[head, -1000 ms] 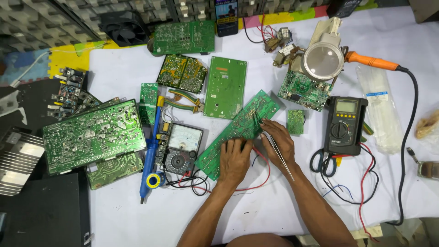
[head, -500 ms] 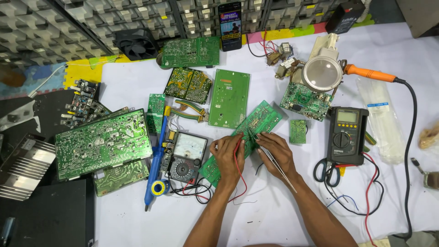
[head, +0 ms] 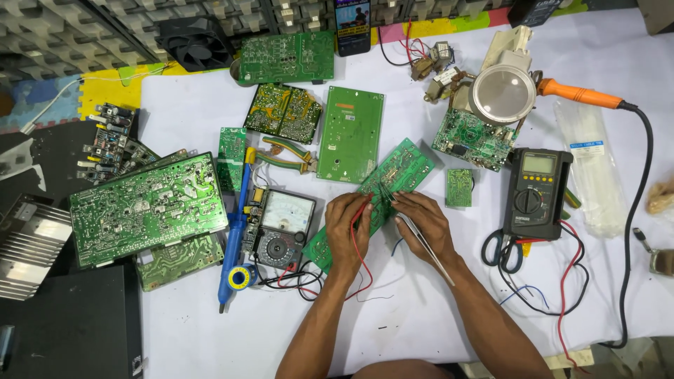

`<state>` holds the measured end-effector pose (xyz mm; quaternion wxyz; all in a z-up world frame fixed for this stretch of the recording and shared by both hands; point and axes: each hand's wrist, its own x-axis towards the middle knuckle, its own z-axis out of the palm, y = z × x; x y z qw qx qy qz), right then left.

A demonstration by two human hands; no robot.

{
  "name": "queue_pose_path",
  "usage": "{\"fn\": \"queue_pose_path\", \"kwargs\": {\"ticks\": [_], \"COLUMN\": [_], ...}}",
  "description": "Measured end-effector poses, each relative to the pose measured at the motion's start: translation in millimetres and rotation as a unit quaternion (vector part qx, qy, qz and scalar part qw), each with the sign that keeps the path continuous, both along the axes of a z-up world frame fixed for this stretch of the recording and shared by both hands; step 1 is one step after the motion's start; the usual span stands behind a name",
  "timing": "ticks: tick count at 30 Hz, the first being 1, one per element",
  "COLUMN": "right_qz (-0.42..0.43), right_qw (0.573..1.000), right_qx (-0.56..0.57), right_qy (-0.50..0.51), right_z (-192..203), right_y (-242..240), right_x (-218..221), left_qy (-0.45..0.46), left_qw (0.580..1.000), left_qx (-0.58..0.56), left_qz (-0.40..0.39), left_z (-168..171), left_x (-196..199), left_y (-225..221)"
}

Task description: Testing a circuit board using a multimeter probe to diagnose electrical issues

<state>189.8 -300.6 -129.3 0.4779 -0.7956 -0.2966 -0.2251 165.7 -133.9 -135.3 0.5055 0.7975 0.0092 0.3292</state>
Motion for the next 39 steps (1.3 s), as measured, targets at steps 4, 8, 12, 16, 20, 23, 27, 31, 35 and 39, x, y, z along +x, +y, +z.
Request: {"fn": "queue_pose_path", "kwargs": {"ticks": [4, 8, 12, 16, 20, 23, 27, 31, 35, 39], "right_qz": [-0.048, -0.002, -0.03, 0.008, -0.007, 0.013, 0.0, 0.02, 0.028, 0.01], "right_qw": [0.999, 1.0, 0.999, 1.0, 1.0, 1.0, 1.0, 1.0, 0.999, 0.999], "right_qx": [0.009, 0.012, -0.01, 0.013, 0.007, 0.014, 0.0, 0.0, -0.003, -0.016], "right_qy": [-0.025, -0.006, -0.029, -0.002, -0.015, -0.01, -0.027, -0.022, -0.024, -0.045], "right_z": [-6, -2, -7, 2, 1, -1, 8, 4, -1, 4], "right_y": [-5, -1, -2, -1, -1, 0, 5, 2, 2, 6], "right_x": [4, 0, 1, 0, 0, 1, -2, -2, -3, -4], "left_qy": [-0.003, -0.008, 0.004, -0.002, -0.006, -0.012, -0.004, 0.01, 0.013, 0.005], "left_qw": [1.0, 1.0, 1.0, 1.0, 1.0, 1.0, 0.999, 0.999, 0.999, 0.999], "left_qx": [0.002, 0.002, 0.025, 0.014, 0.006, 0.002, 0.031, 0.035, 0.031, 0.028], "left_qz": [-0.001, 0.001, 0.002, 0.008, 0.014, 0.019, 0.021, 0.019, 0.024, 0.028], "left_z": [3, -2, -3, -3, -3, -5, -5, -6, -3, -2], "left_x": [-1, -1, -1, 0, 0, 0, 0, 1, 3, 4], "left_y": [0, -1, -2, -4, -4, -5, -5, -4, -5, -5]}}
